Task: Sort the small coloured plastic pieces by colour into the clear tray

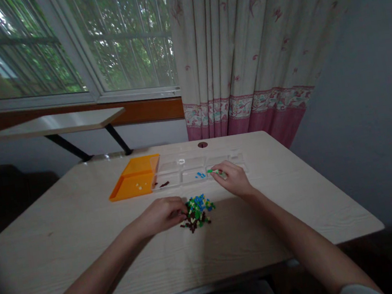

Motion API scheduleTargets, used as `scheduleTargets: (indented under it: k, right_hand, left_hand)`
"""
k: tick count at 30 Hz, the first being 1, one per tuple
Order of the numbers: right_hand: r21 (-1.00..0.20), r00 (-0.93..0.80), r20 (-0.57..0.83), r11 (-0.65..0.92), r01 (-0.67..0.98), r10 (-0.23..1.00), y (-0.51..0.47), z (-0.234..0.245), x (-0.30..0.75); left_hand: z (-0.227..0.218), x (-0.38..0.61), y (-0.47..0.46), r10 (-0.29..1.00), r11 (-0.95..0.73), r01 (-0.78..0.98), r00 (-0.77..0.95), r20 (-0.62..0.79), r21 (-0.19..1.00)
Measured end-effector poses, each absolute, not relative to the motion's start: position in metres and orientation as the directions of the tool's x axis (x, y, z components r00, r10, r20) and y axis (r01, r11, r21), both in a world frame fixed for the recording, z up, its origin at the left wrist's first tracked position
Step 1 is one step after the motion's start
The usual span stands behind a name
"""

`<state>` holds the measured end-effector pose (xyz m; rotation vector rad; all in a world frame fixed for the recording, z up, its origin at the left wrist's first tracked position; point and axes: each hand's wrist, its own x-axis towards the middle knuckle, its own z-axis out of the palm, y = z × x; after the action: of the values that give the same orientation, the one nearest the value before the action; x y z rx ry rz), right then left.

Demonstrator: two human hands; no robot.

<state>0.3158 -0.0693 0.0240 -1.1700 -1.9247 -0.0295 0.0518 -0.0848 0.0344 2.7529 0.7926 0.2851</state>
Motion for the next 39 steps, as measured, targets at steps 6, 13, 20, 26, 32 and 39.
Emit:
scheduleTargets:
  k: [6, 13, 20, 26, 32, 39]
  right_hand:
    - [-0.400, -0.049, 0.571, 0.330, 0.855, 0.820, -0.047, 0.008, 0.340]
    - [-0.401, -0.082, 0.563, 0.358, 0.843, 0.823, -0.048, 0.004, 0.338]
    - [-0.383, -0.337, 0.500, 0.552, 0.740, 0.798, -0.067, 0.007, 0.306]
    - [-0.349, -0.461, 0.478, 0.643, 0.682, 0.748, -0.080, 0.002, 0.286]
    - [-0.333, -0.561, 0.444, 0.710, 0.621, 0.699, -0.092, 0.006, 0.278]
    - [-0.285, -0.588, 0.417, 0.714, 0.640, 0.693, -0.095, 0.010, 0.275]
  left_hand:
    - [0.035, 0.052, -0.085, 0.545, -0.822, 0.498, 0.829, 0.126, 0.276]
    - [0.033, 0.051, -0.085, 0.548, -0.824, 0.502, 0.824, 0.144, 0.263]
    - [0.036, 0.044, -0.082, 0.575, -0.803, 0.520, 0.804, 0.152, 0.292]
    - [0.035, 0.040, -0.079, 0.597, -0.789, 0.561, 0.797, 0.096, 0.248]
    - [0.036, 0.044, -0.082, 0.585, -0.802, 0.558, 0.805, 0.096, 0.213]
    - [0.033, 0.045, -0.081, 0.575, -0.813, 0.554, 0.812, 0.102, 0.176]
